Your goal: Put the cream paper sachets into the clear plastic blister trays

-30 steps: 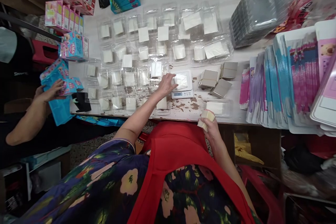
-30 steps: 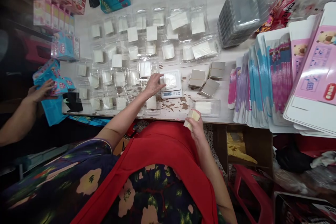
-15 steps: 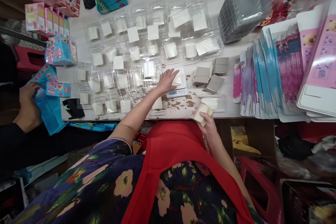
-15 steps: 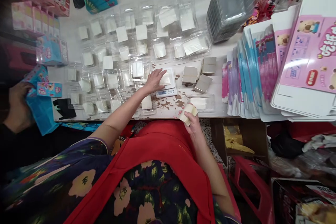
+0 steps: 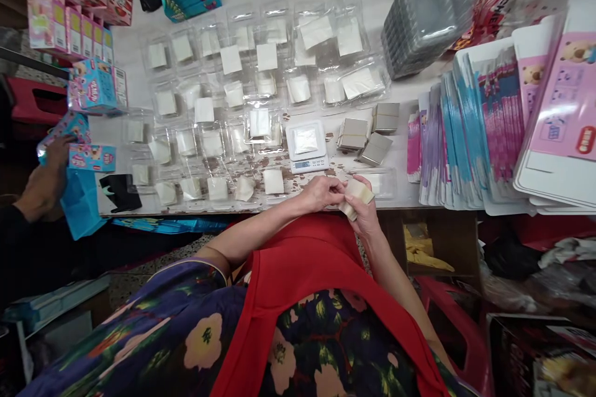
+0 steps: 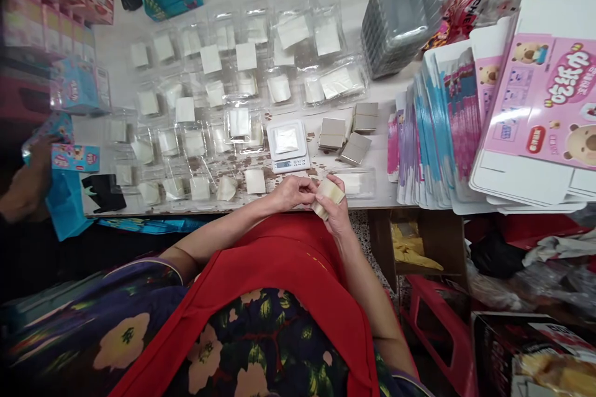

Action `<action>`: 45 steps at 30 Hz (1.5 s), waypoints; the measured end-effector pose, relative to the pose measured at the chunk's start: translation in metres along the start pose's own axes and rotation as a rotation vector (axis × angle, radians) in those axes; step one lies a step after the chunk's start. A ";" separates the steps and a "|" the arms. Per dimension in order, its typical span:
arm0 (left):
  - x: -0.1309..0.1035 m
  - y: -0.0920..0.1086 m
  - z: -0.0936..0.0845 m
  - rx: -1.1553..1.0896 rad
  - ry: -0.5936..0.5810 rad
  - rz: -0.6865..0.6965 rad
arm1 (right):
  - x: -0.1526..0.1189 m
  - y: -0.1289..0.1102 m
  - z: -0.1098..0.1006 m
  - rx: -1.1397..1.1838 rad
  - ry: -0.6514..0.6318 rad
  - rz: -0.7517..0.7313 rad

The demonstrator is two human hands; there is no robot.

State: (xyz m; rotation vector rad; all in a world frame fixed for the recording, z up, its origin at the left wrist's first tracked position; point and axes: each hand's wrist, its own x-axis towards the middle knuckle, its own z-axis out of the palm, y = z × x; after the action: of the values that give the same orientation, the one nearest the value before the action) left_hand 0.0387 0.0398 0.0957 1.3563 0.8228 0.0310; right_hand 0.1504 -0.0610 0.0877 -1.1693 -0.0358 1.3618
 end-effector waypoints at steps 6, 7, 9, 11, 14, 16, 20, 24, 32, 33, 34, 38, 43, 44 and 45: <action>-0.001 0.007 0.000 -0.015 0.035 -0.041 | 0.002 -0.004 0.000 -0.026 0.041 -0.035; 0.000 0.006 0.000 -0.021 0.039 -0.032 | 0.002 -0.004 -0.001 -0.018 0.045 -0.040; 0.003 0.005 0.000 -0.076 0.058 -0.028 | 0.002 -0.003 -0.002 0.000 0.047 -0.047; 0.005 0.003 -0.001 -0.176 0.082 -0.059 | 0.002 -0.003 -0.005 0.037 0.026 -0.040; 0.007 -0.001 -0.001 -0.354 0.077 -0.132 | 0.001 -0.004 -0.009 0.146 -0.013 -0.012; 0.006 -0.005 -0.002 -0.449 0.031 -0.164 | 0.001 -0.005 -0.010 0.201 -0.034 0.020; 0.005 -0.014 -0.008 -0.614 -0.050 -0.175 | 0.006 -0.005 -0.012 0.110 0.016 0.004; 0.008 -0.017 -0.016 -0.633 -0.057 -0.202 | 0.014 -0.002 -0.012 -0.241 0.148 -0.151; 0.025 -0.023 -0.043 0.293 0.341 -0.082 | 0.011 0.010 0.000 -0.168 0.062 0.004; 0.027 -0.025 -0.053 0.288 0.416 -0.092 | 0.010 0.012 -0.001 -0.117 0.058 0.046; 0.030 -0.026 -0.065 0.236 0.465 -0.109 | 0.009 0.014 -0.002 -0.087 0.062 0.078; 0.051 -0.034 -0.106 0.109 0.555 -0.128 | 0.005 0.019 -0.009 -0.023 0.109 0.136; 0.083 -0.043 -0.120 0.574 0.617 -0.152 | 0.001 0.023 -0.017 0.020 0.185 0.159; 0.086 -0.044 -0.119 0.671 0.638 -0.157 | 0.001 0.023 -0.018 0.022 0.194 0.159; 0.087 -0.046 -0.117 0.750 0.666 -0.158 | 0.000 0.023 -0.020 0.025 0.200 0.157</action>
State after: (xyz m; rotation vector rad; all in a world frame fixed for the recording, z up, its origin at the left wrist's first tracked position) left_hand 0.0193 0.1681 0.0142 2.0191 1.6048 0.0555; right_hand 0.1459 -0.0782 0.0632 -1.3032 0.2198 1.3710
